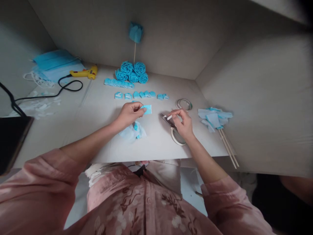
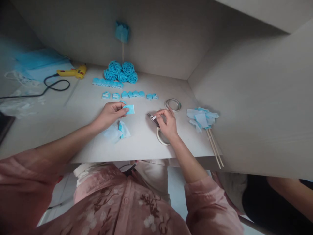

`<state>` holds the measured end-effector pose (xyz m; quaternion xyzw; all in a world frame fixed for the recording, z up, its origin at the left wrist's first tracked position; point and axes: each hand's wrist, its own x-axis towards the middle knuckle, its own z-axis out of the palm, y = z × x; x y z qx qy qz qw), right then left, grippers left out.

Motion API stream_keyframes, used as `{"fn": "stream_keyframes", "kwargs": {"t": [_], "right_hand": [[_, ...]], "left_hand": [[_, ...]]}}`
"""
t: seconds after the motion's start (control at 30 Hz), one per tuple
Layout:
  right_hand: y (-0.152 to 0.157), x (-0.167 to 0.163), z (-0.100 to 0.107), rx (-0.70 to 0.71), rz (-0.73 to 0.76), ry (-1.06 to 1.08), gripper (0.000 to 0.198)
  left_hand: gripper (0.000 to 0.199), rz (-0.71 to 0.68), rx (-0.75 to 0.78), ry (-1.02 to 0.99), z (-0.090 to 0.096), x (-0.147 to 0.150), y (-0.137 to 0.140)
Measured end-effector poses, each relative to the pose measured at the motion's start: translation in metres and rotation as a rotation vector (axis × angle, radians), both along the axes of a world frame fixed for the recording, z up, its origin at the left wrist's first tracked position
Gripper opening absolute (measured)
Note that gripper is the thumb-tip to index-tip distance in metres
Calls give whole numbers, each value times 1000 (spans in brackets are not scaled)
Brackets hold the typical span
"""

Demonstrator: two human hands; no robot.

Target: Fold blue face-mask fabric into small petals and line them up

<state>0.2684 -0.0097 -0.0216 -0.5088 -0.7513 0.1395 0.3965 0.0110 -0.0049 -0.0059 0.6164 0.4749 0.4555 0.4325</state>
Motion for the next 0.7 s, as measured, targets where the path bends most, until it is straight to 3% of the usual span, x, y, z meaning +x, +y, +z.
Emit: {"fn": "stream_keyframes", "kwargs": {"t": [0.7], "right_hand": [[8,7,-14,-76,-152,83,13]], "left_hand": [[28,-1,3,-12,-1,0,1]]}}
